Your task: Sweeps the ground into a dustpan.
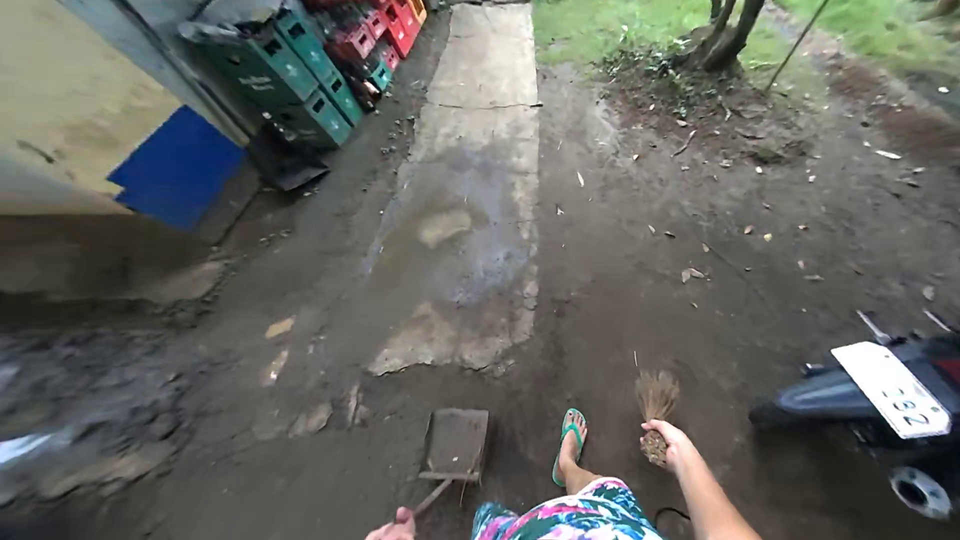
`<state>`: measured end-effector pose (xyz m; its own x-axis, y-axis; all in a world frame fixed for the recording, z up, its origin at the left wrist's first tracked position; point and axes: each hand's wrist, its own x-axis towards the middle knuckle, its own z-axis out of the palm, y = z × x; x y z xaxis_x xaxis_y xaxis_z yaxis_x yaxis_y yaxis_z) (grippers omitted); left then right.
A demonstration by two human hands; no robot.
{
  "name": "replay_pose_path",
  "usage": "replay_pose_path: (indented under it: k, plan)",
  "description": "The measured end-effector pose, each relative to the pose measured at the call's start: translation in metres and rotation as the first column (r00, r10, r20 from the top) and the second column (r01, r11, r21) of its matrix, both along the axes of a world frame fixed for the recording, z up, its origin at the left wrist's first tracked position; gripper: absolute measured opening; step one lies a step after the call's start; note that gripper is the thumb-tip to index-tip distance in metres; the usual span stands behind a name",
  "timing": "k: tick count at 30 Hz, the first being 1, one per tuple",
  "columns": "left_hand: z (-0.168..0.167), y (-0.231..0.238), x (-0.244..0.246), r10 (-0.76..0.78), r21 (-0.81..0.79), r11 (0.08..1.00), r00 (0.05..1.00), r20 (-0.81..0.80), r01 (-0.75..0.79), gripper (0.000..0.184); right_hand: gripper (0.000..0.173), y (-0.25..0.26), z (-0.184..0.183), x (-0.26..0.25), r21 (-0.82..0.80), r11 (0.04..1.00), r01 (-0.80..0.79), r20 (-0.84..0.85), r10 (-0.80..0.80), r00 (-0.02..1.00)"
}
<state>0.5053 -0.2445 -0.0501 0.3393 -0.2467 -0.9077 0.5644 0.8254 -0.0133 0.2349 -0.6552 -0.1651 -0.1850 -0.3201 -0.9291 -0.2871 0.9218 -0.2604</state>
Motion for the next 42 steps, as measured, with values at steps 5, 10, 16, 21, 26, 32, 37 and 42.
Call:
replay_pose_path:
  k: [5,10,16,21,26,32,37,42]
  plan:
    - [0.001,-0.071,0.049,0.188,-0.064,0.979,0.978,-0.089,-0.193,0.023,0.031,-0.08,-0.005,0.019,0.014,0.998,-0.053,-0.047,0.054,0.997]
    - [0.004,-0.158,0.088,0.114,-0.016,0.993,0.989,-0.093,-0.116,0.018,0.042,-0.134,-0.019,0.09,0.001,0.957,-0.291,-0.116,0.29,0.95]
    - [-0.023,-0.246,0.16,0.031,0.017,0.999,0.991,-0.129,-0.029,0.015,0.056,-0.188,-0.033,0.248,-0.044,0.69,-0.722,-0.114,0.715,0.69]
    - [-0.048,-0.317,0.242,-0.066,0.007,0.998,0.98,-0.186,0.068,0.022,0.06,-0.225,-0.041,0.403,-0.073,0.222,-0.972,-0.04,0.973,0.226]
    - [-0.036,-0.369,0.314,-0.104,0.043,0.992,0.958,-0.266,0.12,0.022,0.072,-0.268,-0.071,0.508,0.044,-0.208,-0.977,-0.114,0.971,-0.212]
    - [-0.036,-0.399,0.357,-0.199,0.023,0.976,0.934,-0.297,0.216,0.021,0.073,-0.405,-0.092,0.467,0.305,-0.047,-0.951,-0.237,0.964,-0.124]
    - [-0.034,-0.438,0.383,-0.256,0.044,0.959,0.921,-0.294,0.28,0.021,0.071,-0.483,-0.067,0.457,0.428,0.155,-0.89,-0.425,0.904,-0.046]
    - [-0.031,-0.496,0.406,-0.243,0.109,0.953,0.925,-0.294,0.284,0.021,0.073,-0.482,-0.044,0.554,0.209,0.082,-0.975,-0.352,0.936,0.003]
